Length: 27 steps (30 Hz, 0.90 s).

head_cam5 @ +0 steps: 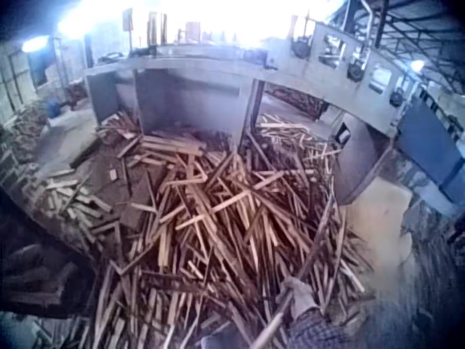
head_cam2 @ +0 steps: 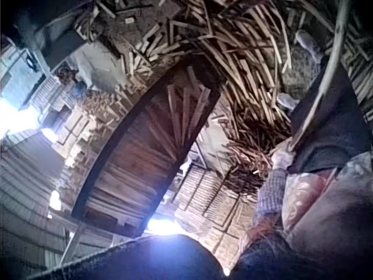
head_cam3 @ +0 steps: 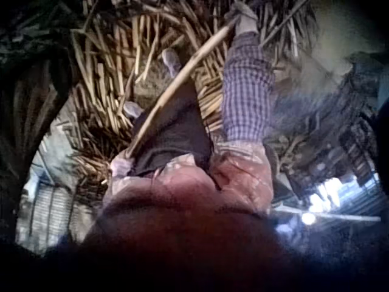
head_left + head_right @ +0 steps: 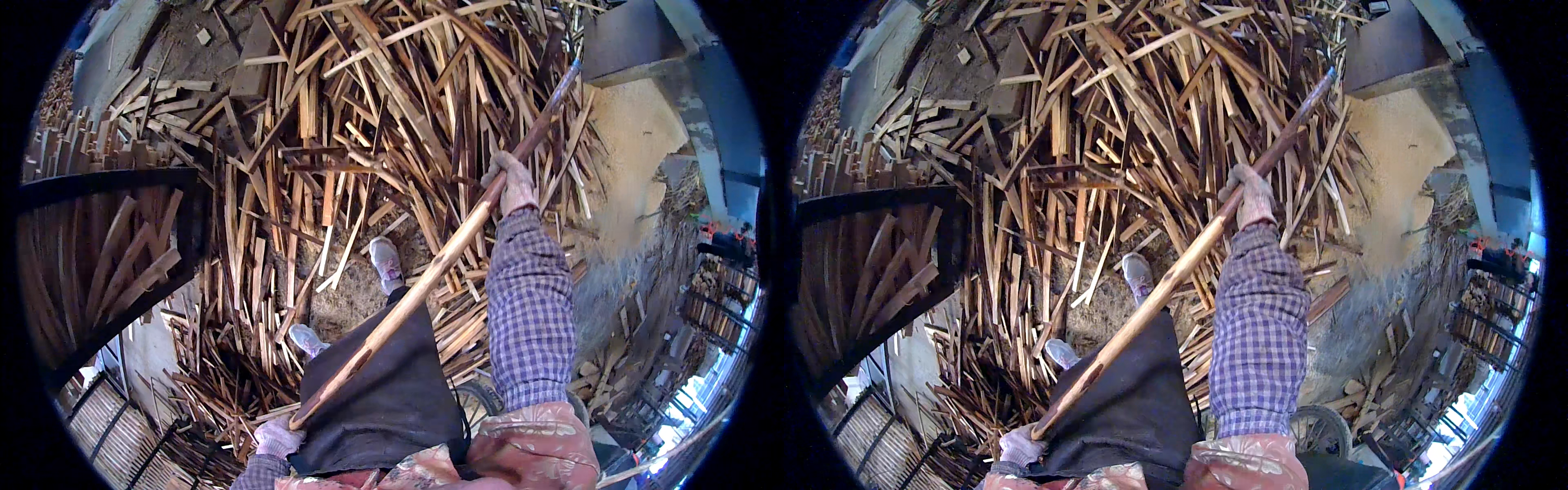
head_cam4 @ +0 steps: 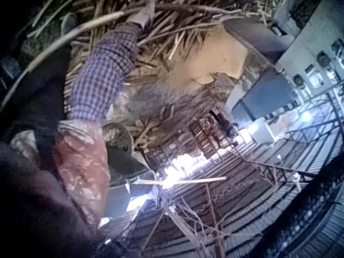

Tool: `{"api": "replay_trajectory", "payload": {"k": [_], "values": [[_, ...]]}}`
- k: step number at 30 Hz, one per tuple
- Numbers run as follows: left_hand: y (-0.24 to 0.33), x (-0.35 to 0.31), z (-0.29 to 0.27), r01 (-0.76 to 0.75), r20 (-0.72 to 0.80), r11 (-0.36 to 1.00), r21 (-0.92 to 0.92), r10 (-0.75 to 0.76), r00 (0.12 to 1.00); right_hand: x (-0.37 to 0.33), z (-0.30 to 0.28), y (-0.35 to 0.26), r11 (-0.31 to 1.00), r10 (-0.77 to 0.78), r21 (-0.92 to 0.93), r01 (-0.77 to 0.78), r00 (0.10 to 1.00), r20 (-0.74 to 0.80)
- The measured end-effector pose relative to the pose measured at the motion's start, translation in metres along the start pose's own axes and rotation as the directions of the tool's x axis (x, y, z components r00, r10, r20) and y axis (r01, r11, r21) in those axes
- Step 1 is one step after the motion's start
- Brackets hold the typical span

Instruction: The person uses a pitchfork to gather and move a large pile of thin wooden sticks on a concrete floor. They repeatedly lift and toss the sticks to consolidate them into a single pile, then switch to using their hands to gather and stack the sticks into a neat bundle.

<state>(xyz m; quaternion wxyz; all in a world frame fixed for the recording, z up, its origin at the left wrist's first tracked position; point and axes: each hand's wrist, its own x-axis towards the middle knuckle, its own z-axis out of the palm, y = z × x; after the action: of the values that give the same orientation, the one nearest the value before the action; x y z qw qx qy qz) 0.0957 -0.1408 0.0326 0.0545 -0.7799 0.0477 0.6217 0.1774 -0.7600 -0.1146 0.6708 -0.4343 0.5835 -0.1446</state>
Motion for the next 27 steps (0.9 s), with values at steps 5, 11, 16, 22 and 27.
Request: {"api": "replay_trajectory", "payload": {"k": [5,11,16,22,27], "values": [[-0.101,0.019,0.091,-0.108,0.004,0.979,-0.175,0.110,0.994,-0.065,0.010,0.036,0.995,0.043,-0.087,-0.050,0.996,-0.075],[-0.213,-0.035,0.097,0.265,-0.003,0.953,0.148,-0.268,0.964,-0.268,0.028,0.130,0.998,-0.065,0.018,0.067,0.995,-0.070],[-0.360,-0.086,0.150,0.301,-0.019,0.945,0.126,-0.301,0.954,-0.406,0.039,0.252,0.999,0.051,-0.002,-0.053,0.972,-0.232],[-0.406,-0.082,0.191,0.321,0.016,0.940,0.113,-0.324,0.946,-0.425,0.050,0.233,0.994,0.046,0.107,-0.037,0.996,-0.081],[-0.332,-0.035,0.167,0.229,-0.002,0.955,0.191,-0.233,0.973,-0.413,0.059,0.130,0.995,-0.080,-0.072,0.070,0.984,-0.157]]}}
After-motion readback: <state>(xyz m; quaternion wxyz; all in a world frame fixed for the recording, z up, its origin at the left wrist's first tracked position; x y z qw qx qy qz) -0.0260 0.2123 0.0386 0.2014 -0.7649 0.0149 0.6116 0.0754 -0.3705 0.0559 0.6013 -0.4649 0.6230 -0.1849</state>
